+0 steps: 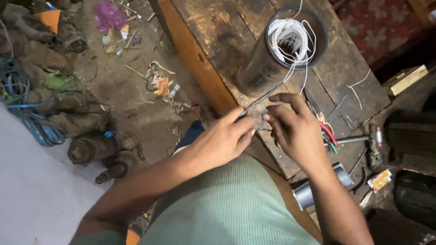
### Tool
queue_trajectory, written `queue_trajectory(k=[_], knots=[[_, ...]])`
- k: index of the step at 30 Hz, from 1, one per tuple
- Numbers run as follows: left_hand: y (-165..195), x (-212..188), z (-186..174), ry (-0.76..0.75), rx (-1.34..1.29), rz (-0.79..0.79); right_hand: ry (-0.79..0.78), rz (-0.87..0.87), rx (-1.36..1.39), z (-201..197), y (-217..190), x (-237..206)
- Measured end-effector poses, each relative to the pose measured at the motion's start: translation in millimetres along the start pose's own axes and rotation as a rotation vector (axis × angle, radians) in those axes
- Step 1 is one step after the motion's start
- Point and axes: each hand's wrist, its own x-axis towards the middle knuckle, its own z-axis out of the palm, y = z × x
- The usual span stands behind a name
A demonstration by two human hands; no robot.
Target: The person strips insulation from two wires, twists the exposed ends together, and wraps the joint with electrical tape. They repeat this process for a second wire pair, using pliers and scissors to cut and strip the wires.
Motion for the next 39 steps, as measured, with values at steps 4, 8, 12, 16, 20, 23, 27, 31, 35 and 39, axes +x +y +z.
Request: queue_trajectory(k=[4,8,12,16,20,23,27,31,35,39], knots=[[-3.3,-3.7,5.9,0.020,0.479,0.436,-0.077,0.074,-0.060,-3.3,-8.7,16.7],[0.2,-0.9,9.4,0.003,0.176,0.122,-0.041,0.059,-0.055,-3.3,-9.2,6.3],[-5.5,10.0,1.7,-0.118,-0.117,-0.153,0.193,-0.018,0.190,5.4,-2.3,-23.9],[-11.8,12.7,-6.1,-0.303,-0.456,-0.268,0.234,-0.339,-0.118,28.0,20.4,-40.0],[-10.4,13.3,-6.3,-0.288,-0.415,-0.295,0.391,-0.735,-0.344,37.7,42.9,-45.0],[-8.3,14.5,-5.7,-0.306,-0.434,-0.361,0.298,-0.475,-0.136,39.0,49.1,-45.8],[-8.9,16.1,-4.6,-0.319,-0.562,-0.347,0.359,-0.724,-0.347,35.8,48.6,-41.2],[-9.5,12.9,-3.6,-0.258,-0.505,-0.297,0.326,-0.799,-0.374,24.6,37.9,-35.3],[-3.7,4.9,-1.0,-0.071,-0.078,0.039,0.358,-0.622,-0.150,10.3,13.2,-26.5],[1.9,-0.3,6.8,-0.061,-0.047,0.027,0.144,-0.119,-0.072,-4.4,-6.5,-6.0]])
